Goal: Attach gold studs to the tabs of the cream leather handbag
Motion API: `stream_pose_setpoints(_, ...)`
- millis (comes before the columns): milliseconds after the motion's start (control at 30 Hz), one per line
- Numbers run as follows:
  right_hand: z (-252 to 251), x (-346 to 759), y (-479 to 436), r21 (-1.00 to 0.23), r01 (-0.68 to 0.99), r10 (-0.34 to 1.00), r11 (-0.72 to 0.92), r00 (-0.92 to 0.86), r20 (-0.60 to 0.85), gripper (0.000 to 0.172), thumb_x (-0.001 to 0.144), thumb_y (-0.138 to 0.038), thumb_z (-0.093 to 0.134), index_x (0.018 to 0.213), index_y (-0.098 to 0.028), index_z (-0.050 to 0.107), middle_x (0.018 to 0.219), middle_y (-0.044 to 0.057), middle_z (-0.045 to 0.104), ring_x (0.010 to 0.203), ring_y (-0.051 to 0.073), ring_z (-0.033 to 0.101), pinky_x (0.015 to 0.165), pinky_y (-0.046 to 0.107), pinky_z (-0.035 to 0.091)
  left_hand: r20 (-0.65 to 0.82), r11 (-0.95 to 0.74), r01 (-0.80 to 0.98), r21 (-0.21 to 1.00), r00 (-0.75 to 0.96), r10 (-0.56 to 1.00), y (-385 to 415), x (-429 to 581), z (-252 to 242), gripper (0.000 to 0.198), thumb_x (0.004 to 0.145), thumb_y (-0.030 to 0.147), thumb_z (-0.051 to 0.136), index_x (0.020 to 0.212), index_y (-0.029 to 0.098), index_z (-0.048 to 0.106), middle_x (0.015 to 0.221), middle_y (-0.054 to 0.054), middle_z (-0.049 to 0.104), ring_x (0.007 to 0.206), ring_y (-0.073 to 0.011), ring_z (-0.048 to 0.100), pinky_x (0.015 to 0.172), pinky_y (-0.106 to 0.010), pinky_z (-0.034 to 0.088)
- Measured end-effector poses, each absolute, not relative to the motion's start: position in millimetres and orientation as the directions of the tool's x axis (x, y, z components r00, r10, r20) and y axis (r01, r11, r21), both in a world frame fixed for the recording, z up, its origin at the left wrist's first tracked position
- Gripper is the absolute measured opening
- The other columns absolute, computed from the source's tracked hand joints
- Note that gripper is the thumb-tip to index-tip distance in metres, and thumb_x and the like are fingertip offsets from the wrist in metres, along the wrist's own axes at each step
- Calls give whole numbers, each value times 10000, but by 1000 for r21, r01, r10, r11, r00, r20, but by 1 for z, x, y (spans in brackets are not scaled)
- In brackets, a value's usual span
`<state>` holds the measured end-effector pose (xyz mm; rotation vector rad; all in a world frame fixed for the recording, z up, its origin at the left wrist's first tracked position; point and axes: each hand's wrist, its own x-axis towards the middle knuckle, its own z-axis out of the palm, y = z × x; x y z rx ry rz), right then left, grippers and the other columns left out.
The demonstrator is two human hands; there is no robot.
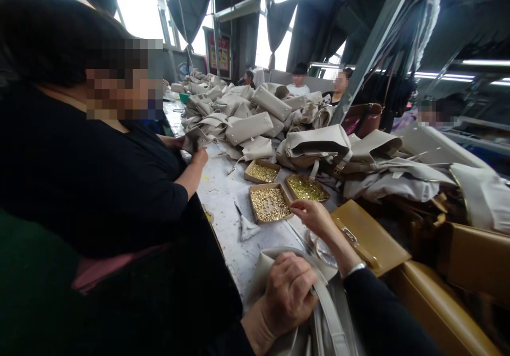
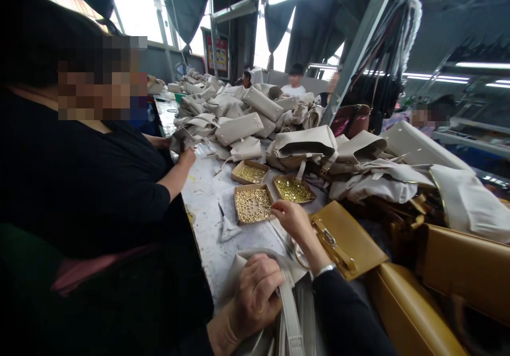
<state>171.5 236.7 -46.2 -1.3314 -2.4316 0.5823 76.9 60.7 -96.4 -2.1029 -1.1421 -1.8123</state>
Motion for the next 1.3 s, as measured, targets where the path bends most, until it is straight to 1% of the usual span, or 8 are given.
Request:
stream_pose_setpoints(167, -52, 130, 261, -250, 784, 806, 568, -592, -26, 116, 823, -231, 727, 862, -272, 828, 876, 73, 781, 966, 257, 671, 790, 307, 452, 893, -718, 590, 370, -13, 449, 62, 76, -101, 147, 841, 163, 572, 983, 194, 594, 871, -78, 734, 790, -209, 696, 837, -410, 584)
stream_pose_setpoints(267, -56, 121, 265, -143, 780, 777, 609, -623, -90, 110, 777, -252, 801, 881, -274, 831, 896, 90, 781, 1048, 283, 648, 832, 323, 461, 896, -725, 578, 375, -26, 443, 62, 76, -102, 111, 865, 192, 569, 974, 196, 588, 858, -78, 732, 772, -210, 691, 814, -410, 581)
stream_pose_setpoints(433, -62, 118, 262, -76, 769, 752, 635, -637, -167, 159, 894, -326, 722, 958, -193, 781, 993, 83, 761, 930, 219, 683, 846, 369, 515, 890, -719, 580, 384, -24, 456, 62, 75, -100, 139, 838, 159, 578, 971, 197, 577, 854, -74, 729, 762, -208, 695, 820, -405, 578)
stream_pose_setpoints(700, -67, 119, 255, -88, 724, 714, 684, -690, -124, 197, 960, -181, 560, 1005, -185, 752, 1082, 118, 754, 1071, 235, 655, 855, 293, 455, 884, -703, 592, 395, -35, 467, 61, 76, -100, 146, 826, 152, 592, 964, 195, 576, 848, -73, 727, 764, -208, 695, 839, -405, 578)
stream_pose_setpoints(867, -67, 119, 259, -120, 742, 731, 659, -670, -127, 175, 924, -284, 659, 1073, -247, 742, 1103, 64, 750, 998, 208, 674, 801, 265, 449, 888, -693, 607, 390, -47, 458, 61, 77, -100, 123, 846, 167, 584, 966, 192, 580, 849, -70, 724, 760, -200, 685, 835, -403, 582)
stream_pose_setpoints(967, -70, 115, 263, -157, 744, 730, 649, -668, -148, 327, 837, -348, 771, 1157, -289, 737, 1163, 48, 744, 1001, 215, 682, 788, 264, 459, 891, -696, 607, 384, -45, 452, 61, 76, -99, 101, 864, 168, 570, 964, 184, 573, 842, -67, 715, 759, -198, 680, 803, -391, 584)
stream_pose_setpoints(1167, -79, 104, 263, -256, 722, 703, 643, -689, -176, 214, 817, -155, 703, 934, -294, 817, 942, 5, 798, 867, 179, 711, 712, 231, 452, 893, -696, 606, 386, -56, 446, 61, 75, -97, 97, 876, 168, 574, 970, 187, 563, 840, -72, 703, 775, -208, 673, 742, -367, 577)
stream_pose_setpoints(1300, -81, 108, 265, -333, 726, 743, 601, -662, -103, 193, 800, -187, 709, 910, -296, 824, 978, 19, 801, 929, 209, 711, 757, 256, 459, 898, -708, 598, 376, -46, 439, 62, 75, -101, 104, 865, 165, 579, 966, 177, 560, 840, -79, 702, 776, -211, 670, 745, -370, 577)
